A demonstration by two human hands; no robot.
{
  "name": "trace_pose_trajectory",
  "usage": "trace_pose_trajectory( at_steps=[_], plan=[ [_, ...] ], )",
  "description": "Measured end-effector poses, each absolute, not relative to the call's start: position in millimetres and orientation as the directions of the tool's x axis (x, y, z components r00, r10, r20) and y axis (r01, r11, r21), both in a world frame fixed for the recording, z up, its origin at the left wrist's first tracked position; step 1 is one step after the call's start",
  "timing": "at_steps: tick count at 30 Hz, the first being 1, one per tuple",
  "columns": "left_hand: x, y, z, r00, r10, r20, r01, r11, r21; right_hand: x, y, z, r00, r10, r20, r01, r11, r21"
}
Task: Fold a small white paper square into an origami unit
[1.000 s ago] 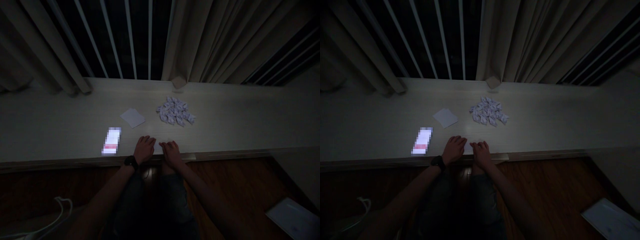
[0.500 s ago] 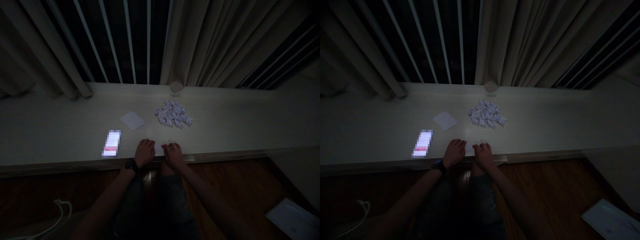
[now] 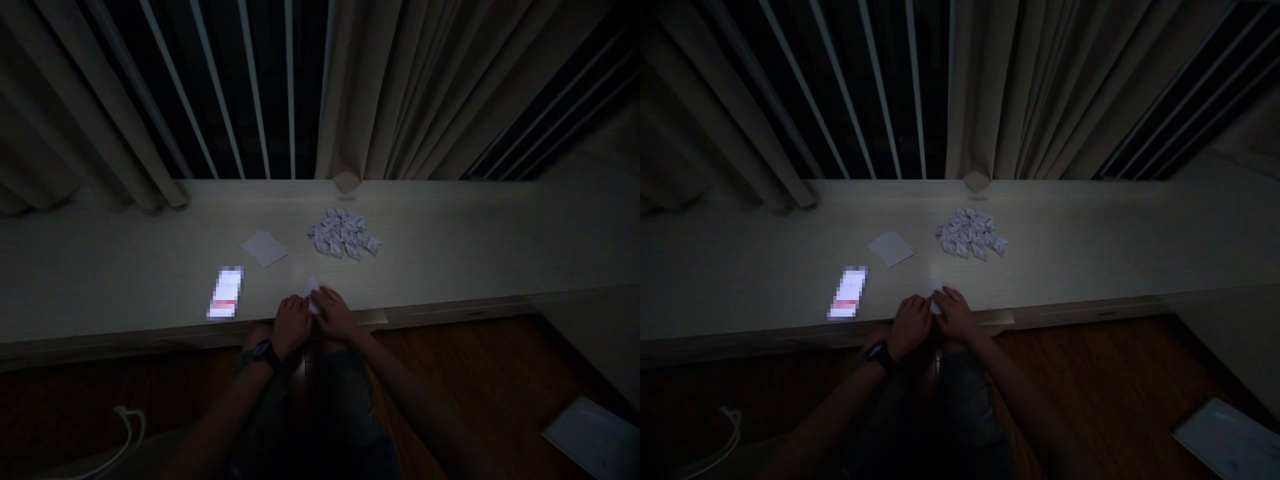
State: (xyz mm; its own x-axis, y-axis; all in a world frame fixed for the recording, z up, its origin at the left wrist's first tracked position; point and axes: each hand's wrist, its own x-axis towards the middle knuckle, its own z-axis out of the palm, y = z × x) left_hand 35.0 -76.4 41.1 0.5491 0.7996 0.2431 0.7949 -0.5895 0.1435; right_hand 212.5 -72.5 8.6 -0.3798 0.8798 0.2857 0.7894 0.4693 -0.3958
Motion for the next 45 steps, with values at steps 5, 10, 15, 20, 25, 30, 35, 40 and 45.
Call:
trace_pose_trajectory(
  at_steps=[5,10,15,20,25,30,35,40,45],
  plan=[
    [36.6,-76.2,36.0,0.539,0.814,0.219,0.807,-0.573,0.142,216.0,-81.7,-3.3,-0.448,0.844,0.295,0.756,0.533,-0.38],
    [23.1,-57.4,32.0,0.682,0.692,0.236,0.668,-0.721,0.181,224.2,-76.8,-1.8,-0.474,0.818,0.326,0.744,0.57,-0.349],
    [19.6,-54.1,37.3,0.673,0.702,0.233,0.672,-0.712,0.203,218.7,-83.2,0.7,-0.401,0.839,0.369,0.782,0.523,-0.339],
    [23.8,-66.4,48.8,0.632,0.739,0.234,0.709,-0.673,0.213,215.9,-73.2,3.4,-0.288,0.897,0.335,0.801,0.417,-0.429],
    [16.0,-64.7,42.0,0.671,0.707,0.225,0.663,-0.707,0.245,231.6,-45.1,4.8,-0.261,0.935,0.241,0.771,0.352,-0.531],
    [6.5,-58.2,24.8,0.721,0.651,0.236,0.599,-0.757,0.26,236.7,-24.9,2.2,-0.242,0.962,0.126,0.675,0.26,-0.691],
    [2.9,-63.0,21.8,0.715,0.661,0.226,0.598,-0.747,0.29,231.4,-13.0,5.7,-0.287,0.954,0.082,0.664,0.26,-0.702],
    [1.9,-66.3,21.8,0.709,0.666,0.232,0.59,-0.74,0.323,237.1,-4.6,15.1,-0.375,0.926,0.033,0.642,0.285,-0.711],
    [0.6,-66.5,24.1,0.723,0.656,0.218,0.576,-0.746,0.335,232.7,-0.5,17.0,-0.347,0.937,0.031,0.712,0.285,-0.642]
  ],
)
